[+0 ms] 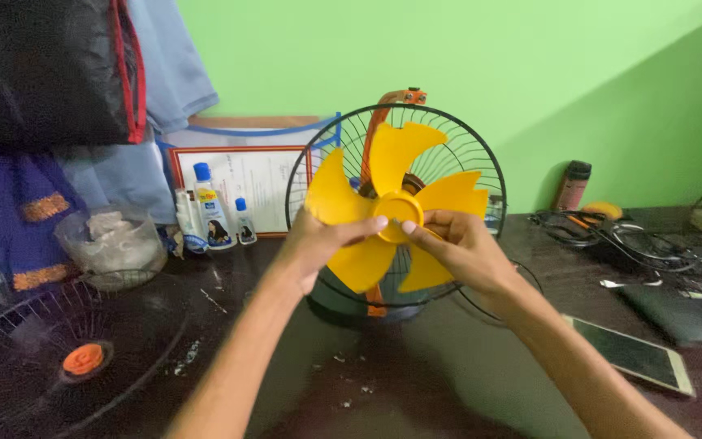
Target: The person unplugs a table fan and removes the front grille, then unscrews the central nut to detach the fan blades. The components are placed on the table, and the person briefly handles a container of small parts.
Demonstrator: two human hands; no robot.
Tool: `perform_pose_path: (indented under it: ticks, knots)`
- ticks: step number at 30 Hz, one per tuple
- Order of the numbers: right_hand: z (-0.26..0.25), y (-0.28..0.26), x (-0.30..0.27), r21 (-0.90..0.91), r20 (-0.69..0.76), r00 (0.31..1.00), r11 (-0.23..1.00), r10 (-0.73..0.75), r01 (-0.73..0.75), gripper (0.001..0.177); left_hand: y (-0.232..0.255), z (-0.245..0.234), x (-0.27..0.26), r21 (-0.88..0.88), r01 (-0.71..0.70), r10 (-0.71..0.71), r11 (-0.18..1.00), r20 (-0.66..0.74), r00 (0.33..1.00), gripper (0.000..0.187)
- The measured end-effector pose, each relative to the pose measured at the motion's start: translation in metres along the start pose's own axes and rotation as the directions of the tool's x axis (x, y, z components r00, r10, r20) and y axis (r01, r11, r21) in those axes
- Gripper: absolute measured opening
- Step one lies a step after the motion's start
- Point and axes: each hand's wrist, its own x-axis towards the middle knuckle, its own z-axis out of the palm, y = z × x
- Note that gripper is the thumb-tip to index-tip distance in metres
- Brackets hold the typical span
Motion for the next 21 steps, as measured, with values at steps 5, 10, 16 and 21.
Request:
perform_pose_path:
  ticks: [5,10,16,21]
  knots:
    - [0.003,0.020,-0.008,0.253,-0.005,1.000,0.967,0.001,0.000,0.033,0.028,-0.008,0.021,0.079,-0.034,0.022,0.996,0.145,0.989,0.068]
    - [0.006,0.023,-0.009,0.365,0.029,0.999,0.931,0.017,-0.026,0.031,0.039,-0.003,0.008,0.221,0.065,-0.078,0.973,0.054,0.995,0.064]
    - [0.035,0.029,-0.023,0.627,-0.035,0.999,0.779,0.032,-0.003,0.031,0.057,0.009,0.009,0.291,0.026,-0.060,0.956,0.108,0.992,0.056]
    - [0.036,0.034,-0.029,0.537,-0.093,0.996,0.842,0.010,0.041,0.031,0.050,0.005,0.002,0.249,-0.025,-0.009,0.968,0.132,0.991,0.054]
